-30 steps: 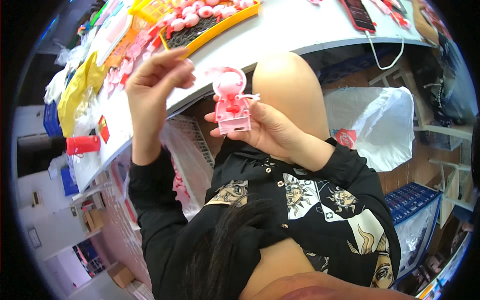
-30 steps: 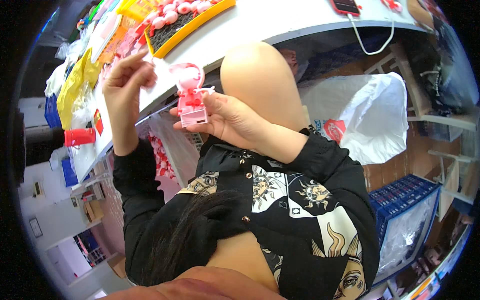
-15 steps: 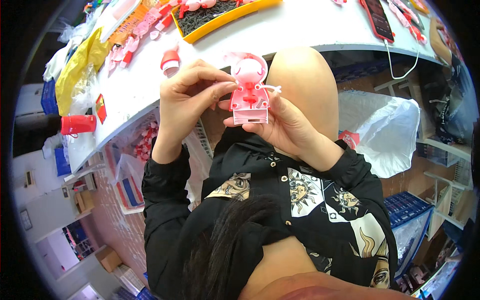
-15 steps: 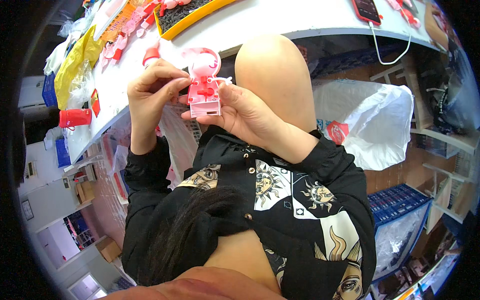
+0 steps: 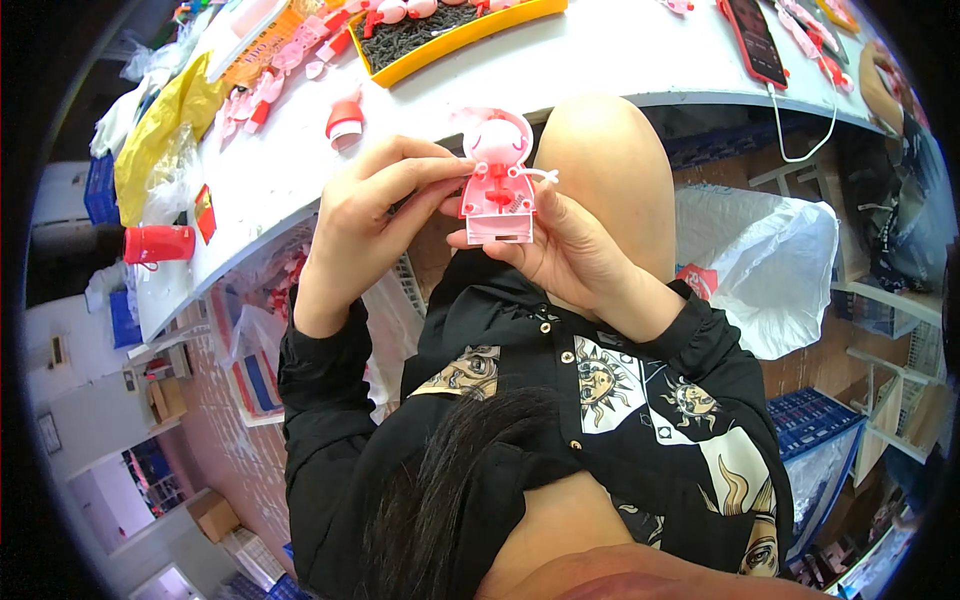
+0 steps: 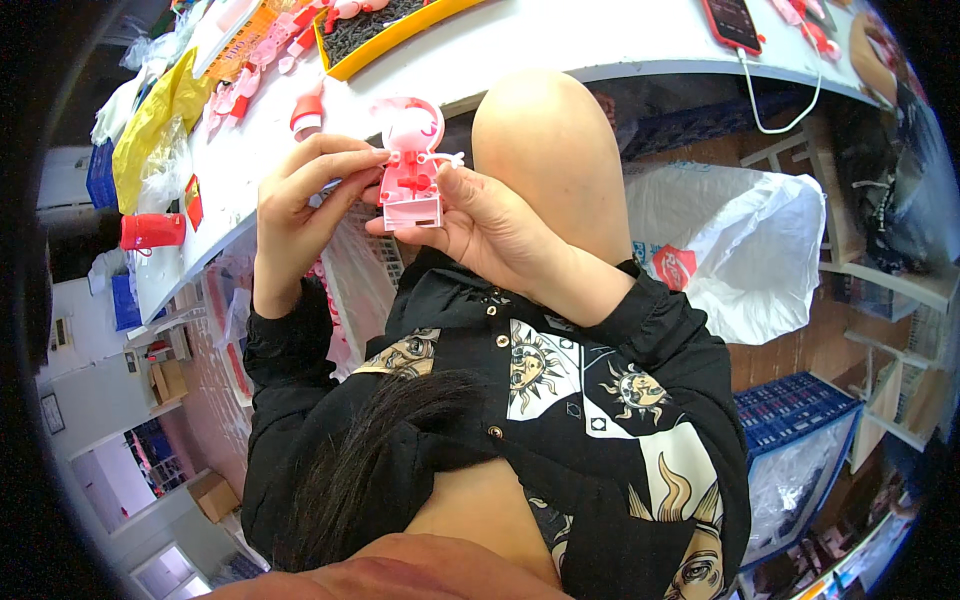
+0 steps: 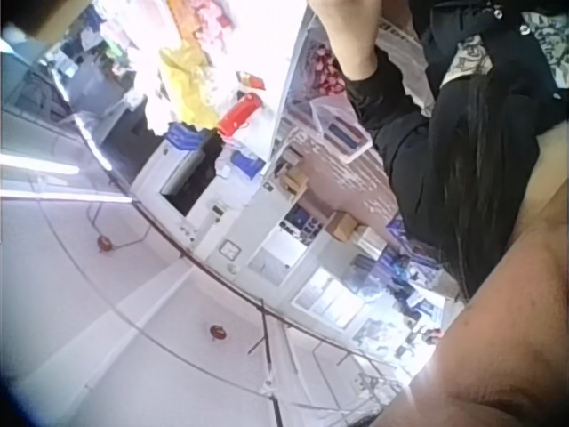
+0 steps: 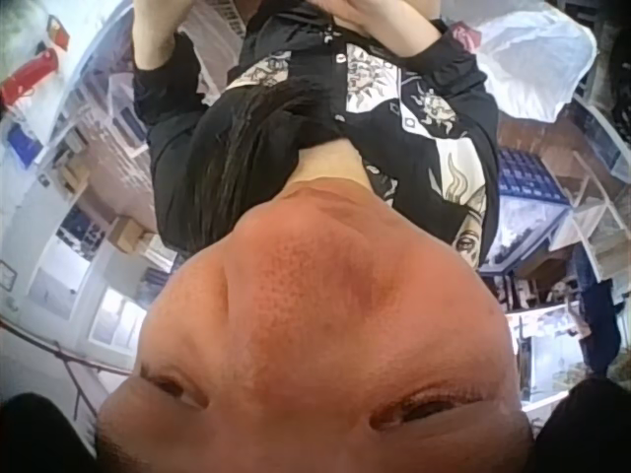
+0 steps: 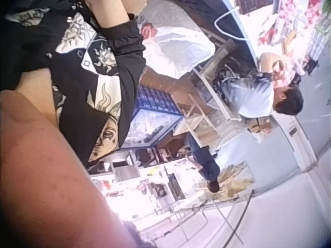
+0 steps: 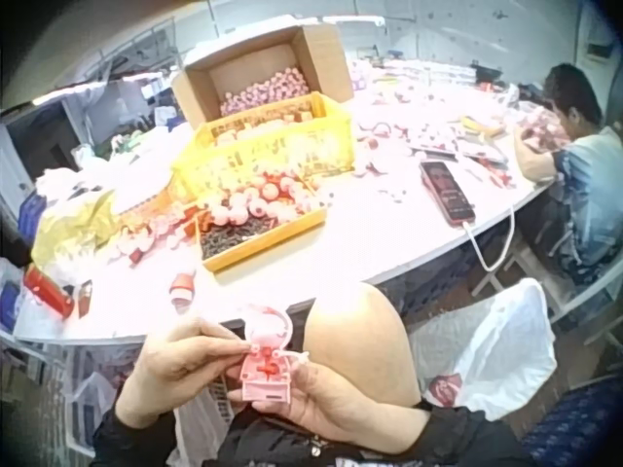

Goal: The person assembles plastic toys by hand, picking up components from the table and fitting the pieces together.

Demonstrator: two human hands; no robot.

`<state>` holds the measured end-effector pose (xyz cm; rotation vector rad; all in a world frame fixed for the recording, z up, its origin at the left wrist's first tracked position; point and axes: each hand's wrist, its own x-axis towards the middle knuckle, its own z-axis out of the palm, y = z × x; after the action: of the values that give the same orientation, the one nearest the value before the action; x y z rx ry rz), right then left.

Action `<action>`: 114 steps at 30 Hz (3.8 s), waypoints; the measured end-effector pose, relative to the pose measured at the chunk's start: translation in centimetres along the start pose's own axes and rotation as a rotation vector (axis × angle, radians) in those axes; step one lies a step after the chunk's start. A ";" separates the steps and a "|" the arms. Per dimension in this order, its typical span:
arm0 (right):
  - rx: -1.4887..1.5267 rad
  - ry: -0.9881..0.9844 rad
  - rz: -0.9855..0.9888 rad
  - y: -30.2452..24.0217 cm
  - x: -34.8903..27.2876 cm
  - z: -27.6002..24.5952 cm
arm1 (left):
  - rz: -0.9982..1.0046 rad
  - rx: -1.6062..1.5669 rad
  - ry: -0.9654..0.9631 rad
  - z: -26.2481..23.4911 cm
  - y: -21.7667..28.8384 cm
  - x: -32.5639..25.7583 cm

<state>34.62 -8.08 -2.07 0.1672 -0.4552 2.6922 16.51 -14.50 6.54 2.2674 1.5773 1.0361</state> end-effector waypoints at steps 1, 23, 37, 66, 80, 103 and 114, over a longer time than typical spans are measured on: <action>-0.001 -0.001 0.002 0.0 0.0 0.0 | 0.034 0.061 0.034 0.1 0.1 -0.1; -0.046 0.014 0.010 0.2 -0.1 0.0 | -0.502 -0.652 -0.046 0.1 -1.2 -0.6; 0.013 0.026 0.031 0.3 -0.2 -0.1 | -0.213 -0.299 -0.045 0.2 -1.8 -1.2; 0.117 -0.118 -0.011 -0.8 -0.7 -0.3 | -0.301 0.483 -0.067 1.5 -16.8 13.7; 0.134 -0.103 0.009 -0.8 -1.0 0.0 | -0.334 0.297 0.179 0.5 -16.2 13.2; 0.115 -0.067 -0.025 -0.3 -0.8 -0.3 | -0.012 -0.137 0.383 4.1 1.9 -0.7; 0.140 -0.088 -0.029 -0.1 -0.7 -0.7 | 0.014 -0.069 0.329 4.1 2.6 0.3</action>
<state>35.33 -8.00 -2.80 0.3302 -0.2869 2.6964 21.12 -14.36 5.00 2.1490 1.6110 1.5061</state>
